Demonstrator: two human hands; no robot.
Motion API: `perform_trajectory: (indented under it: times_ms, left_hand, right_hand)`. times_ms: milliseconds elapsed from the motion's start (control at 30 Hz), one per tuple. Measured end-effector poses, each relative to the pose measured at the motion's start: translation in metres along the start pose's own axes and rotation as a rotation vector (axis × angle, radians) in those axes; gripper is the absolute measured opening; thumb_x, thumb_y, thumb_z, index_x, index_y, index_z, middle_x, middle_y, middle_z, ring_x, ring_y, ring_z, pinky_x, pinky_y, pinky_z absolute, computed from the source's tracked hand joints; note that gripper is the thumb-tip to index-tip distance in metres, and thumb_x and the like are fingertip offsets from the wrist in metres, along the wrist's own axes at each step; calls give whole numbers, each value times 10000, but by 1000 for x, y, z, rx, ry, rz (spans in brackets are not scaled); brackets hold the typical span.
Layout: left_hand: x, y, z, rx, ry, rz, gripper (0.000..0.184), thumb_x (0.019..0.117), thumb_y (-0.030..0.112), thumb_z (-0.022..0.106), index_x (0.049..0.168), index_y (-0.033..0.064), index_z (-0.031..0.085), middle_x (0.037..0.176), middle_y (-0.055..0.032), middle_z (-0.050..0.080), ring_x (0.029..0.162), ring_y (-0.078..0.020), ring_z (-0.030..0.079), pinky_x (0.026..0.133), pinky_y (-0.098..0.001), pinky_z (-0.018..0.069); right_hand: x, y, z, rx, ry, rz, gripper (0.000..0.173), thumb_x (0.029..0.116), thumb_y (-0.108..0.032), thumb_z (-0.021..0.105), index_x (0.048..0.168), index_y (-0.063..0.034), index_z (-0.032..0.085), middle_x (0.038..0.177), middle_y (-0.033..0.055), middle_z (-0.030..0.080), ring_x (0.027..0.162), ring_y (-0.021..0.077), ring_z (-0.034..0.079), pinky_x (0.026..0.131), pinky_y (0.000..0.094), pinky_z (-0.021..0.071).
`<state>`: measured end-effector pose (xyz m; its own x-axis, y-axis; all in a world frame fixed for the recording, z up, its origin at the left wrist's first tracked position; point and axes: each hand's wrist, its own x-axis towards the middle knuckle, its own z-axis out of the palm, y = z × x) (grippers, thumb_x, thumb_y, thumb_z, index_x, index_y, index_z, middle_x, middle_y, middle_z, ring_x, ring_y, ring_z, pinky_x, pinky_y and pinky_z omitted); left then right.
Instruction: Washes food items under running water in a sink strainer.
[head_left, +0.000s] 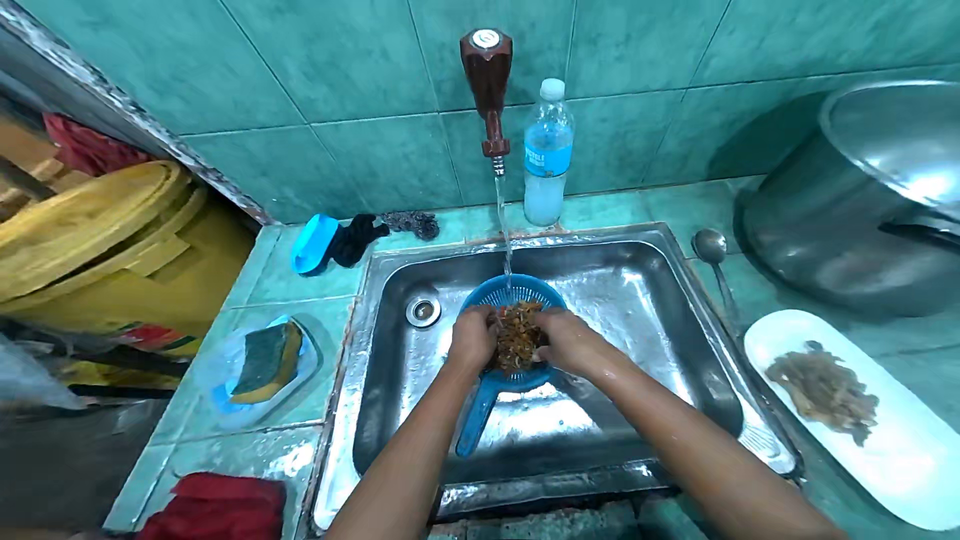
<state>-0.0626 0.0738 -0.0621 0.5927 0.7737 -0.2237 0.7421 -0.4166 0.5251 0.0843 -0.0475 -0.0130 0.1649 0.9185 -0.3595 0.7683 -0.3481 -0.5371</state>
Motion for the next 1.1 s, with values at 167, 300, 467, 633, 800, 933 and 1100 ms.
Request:
perform_trajectory:
  times_ms: [167, 300, 467, 633, 800, 933, 1100]
  left_hand:
    - [-1, -3, 12, 267, -263, -51, 877, 730, 146, 880, 1483, 15, 448, 1427, -278, 505, 1295, -446, 533, 1061, -580, 476]
    - [3, 11, 41, 261, -261, -188, 1041, 780, 198, 844, 1589, -9, 223, 1549, -308, 324, 1278, -466, 538, 1014, -542, 523]
    - [16, -10, 26, -634, -230, -251, 685, 841, -16, 750, 1451, -7, 438, 1290, -221, 617, 1120, -297, 652, 948, -447, 561]
    - [3, 1, -14, -971, -391, -206, 415, 962, -43, 562, 1368, 28, 510, 1083, -111, 662, 866, -170, 659, 778, -335, 570]
    - [6, 6, -21, -130, -408, -74, 441, 937, 62, 674, 1356, -23, 564, 1209, -229, 656, 1076, -333, 657, 952, -524, 530]
    - [-1, 7, -24, 11, -233, -65, 464, 896, 31, 696, 1349, 17, 598, 1287, -222, 645, 1196, -386, 624, 1018, -599, 487]
    - [-3, -1, -31, -114, -129, -102, 403, 889, -48, 650, 1281, 44, 637, 1256, -163, 670, 1062, -321, 690, 925, -547, 562]
  right_hand:
    - [67, 11, 52, -107, -26, 196, 997, 796, -10, 823, 1624, -160, 288, 1573, 344, 275, 1184, 560, 575, 944, 641, 541]
    - [80, 11, 69, 63, -25, 171, 906, 813, -59, 799, 1589, -174, 346, 1550, 329, 325, 1175, 506, 601, 958, 617, 538]
    - [86, 38, 61, 546, 79, 70, 777, 783, -14, 820, 1473, -113, 476, 1310, 252, 621, 1164, 392, 647, 967, 588, 548]
    - [48, 10, -6, 787, 24, 7, 774, 800, -18, 852, 1476, -104, 486, 1293, 243, 620, 955, 367, 720, 778, 533, 637]
    - [32, -18, -48, 435, 72, -142, 726, 805, -138, 884, 1449, -102, 550, 1344, 188, 628, 1219, 321, 626, 1042, 550, 511]
    - [28, -19, -49, 366, 18, -123, 524, 918, -45, 754, 1410, -113, 587, 1347, 169, 619, 1089, 304, 682, 897, 508, 585]
    - [39, -6, -32, 514, 146, -102, 340, 987, 20, 573, 1307, -61, 654, 1271, 150, 671, 1050, 260, 709, 899, 470, 601]
